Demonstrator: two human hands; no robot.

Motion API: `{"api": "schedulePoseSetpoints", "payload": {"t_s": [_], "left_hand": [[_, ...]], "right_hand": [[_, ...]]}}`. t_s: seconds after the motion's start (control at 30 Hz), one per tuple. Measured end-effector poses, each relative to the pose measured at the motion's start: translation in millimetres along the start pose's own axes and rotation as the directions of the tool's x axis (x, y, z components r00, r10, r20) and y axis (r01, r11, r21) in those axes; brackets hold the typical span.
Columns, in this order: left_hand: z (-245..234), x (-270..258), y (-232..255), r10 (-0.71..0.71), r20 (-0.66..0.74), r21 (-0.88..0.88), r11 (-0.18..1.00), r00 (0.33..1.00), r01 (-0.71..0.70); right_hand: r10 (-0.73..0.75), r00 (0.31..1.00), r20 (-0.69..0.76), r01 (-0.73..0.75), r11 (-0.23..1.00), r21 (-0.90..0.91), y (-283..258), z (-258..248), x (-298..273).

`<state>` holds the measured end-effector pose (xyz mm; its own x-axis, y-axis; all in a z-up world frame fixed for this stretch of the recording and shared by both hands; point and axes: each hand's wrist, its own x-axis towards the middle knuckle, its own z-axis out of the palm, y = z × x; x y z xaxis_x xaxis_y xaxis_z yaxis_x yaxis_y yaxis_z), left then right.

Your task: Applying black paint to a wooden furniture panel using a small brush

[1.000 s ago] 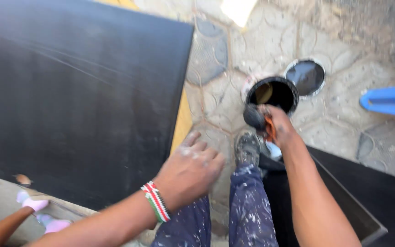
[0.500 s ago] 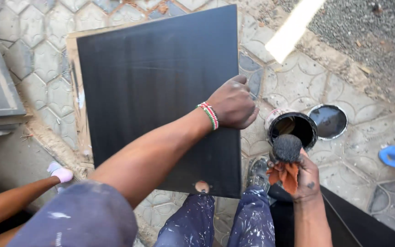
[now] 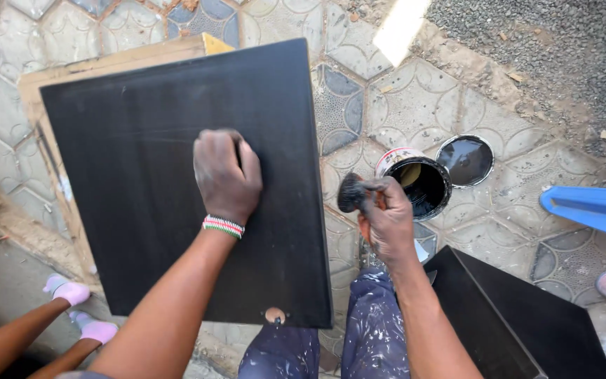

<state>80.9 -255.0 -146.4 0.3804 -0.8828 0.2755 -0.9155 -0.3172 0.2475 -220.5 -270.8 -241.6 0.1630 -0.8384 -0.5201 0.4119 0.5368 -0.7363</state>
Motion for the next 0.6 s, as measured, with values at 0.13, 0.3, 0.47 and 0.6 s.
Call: {"api": "schedulePoseSetpoints", "payload": {"t_s": [0.13, 0.3, 0.47, 0.6], "left_hand": [[-4.0, -5.2, -1.0, 0.014, 0.026, 0.017, 1.0, 1.0, -0.014], [-25.7, 9.5, 23.6, -0.054, 0.162, 0.006, 0.999, 0.985, 0.053], [-23.1, 14.7, 22.3, -0.04, 0.185, 0.033, 0.999, 0.982, 0.034], [-25.0, 17.4, 28.0, -0.023, 0.178, 0.063, 0.998, 0.984, 0.012]], "right_hand": [[0.114, 0.991, 0.069, -0.088, 0.95, -0.3, -28.8, 74.0, 61.9], [-0.292, 0.796, 0.53, 0.579, 0.62, -0.529, -81.2, 161.6, 234.7], [0.077, 0.859, 0.507, 0.217, 0.842, -0.494, -101.8, 131.7, 177.4], [0.668, 0.716, 0.203, -0.345, 0.59, -0.73, -58.2, 4.7, -21.0]]}}
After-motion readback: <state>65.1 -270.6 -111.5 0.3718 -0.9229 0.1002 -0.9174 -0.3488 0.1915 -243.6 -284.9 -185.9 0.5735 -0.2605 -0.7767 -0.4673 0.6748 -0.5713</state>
